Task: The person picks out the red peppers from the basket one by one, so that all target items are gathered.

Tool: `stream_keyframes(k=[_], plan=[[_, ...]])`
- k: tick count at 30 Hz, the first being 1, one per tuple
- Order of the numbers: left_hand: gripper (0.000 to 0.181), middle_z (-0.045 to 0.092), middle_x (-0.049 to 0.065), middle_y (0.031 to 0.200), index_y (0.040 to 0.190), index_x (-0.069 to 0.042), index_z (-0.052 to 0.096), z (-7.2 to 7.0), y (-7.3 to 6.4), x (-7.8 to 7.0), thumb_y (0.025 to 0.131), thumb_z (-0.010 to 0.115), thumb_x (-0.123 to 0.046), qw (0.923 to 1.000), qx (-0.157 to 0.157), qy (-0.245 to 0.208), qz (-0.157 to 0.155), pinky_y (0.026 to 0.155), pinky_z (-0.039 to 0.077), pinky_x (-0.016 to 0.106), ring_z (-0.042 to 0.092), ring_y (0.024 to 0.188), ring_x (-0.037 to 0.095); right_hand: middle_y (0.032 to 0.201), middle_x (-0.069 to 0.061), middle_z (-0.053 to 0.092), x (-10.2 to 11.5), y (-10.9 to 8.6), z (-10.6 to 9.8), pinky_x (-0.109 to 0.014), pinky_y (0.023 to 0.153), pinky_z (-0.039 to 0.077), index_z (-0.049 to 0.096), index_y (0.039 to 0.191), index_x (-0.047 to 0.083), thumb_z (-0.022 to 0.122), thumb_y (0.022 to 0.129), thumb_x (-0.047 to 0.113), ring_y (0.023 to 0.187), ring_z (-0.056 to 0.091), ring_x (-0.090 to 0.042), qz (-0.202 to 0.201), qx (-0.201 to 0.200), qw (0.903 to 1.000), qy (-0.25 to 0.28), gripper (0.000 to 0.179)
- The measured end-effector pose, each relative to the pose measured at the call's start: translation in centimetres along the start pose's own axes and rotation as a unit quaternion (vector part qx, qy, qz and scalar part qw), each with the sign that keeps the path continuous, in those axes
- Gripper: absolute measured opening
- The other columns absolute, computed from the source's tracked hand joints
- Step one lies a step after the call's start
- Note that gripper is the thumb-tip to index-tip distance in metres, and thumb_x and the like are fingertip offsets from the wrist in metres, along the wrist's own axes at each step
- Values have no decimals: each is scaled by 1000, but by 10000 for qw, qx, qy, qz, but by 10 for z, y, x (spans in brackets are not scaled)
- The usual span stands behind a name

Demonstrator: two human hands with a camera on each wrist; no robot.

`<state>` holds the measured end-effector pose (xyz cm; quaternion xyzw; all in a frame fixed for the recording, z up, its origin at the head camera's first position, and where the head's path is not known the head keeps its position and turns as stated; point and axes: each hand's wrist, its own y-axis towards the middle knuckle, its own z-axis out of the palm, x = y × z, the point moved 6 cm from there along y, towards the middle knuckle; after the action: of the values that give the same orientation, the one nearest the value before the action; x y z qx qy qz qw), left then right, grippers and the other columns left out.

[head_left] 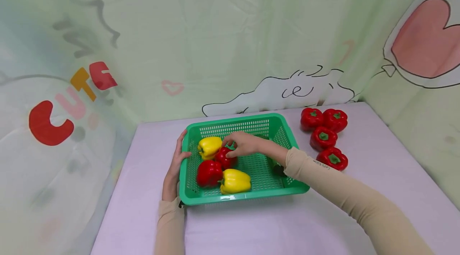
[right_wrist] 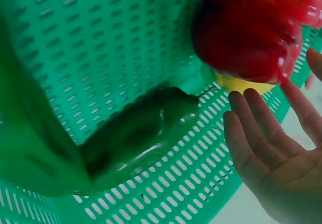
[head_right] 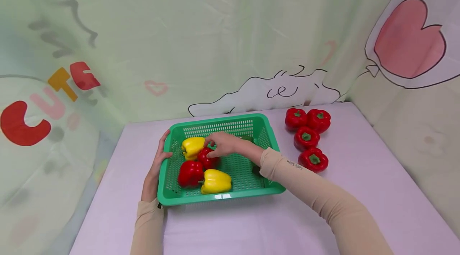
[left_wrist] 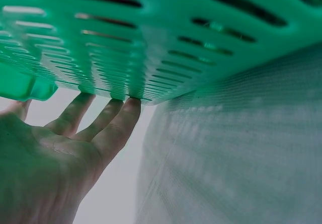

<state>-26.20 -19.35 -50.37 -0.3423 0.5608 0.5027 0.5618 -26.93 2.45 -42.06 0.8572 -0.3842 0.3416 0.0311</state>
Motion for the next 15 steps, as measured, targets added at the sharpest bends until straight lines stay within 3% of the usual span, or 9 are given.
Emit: stream_keyframes(k=[9,15], plan=[[77,15,11,162,159,-17,9,1,0,-1,89,37,2,10000,-10,2,-1,104,37,49,25,142,35,115,-14,66,-18,-5,-3,-38,87,52,67,111,7,73,87,15,105,61,-30,184,-182,9995,-182,26],[77,16,12,162,159,-17,10,1,0,0,89,37,2,10000,-27,42,51,100,43,39,25,142,37,119,-17,65,-28,-10,-11,-42,91,51,65,118,3,75,85,14,111,59,-33,501,-202,9980,-327,37]])
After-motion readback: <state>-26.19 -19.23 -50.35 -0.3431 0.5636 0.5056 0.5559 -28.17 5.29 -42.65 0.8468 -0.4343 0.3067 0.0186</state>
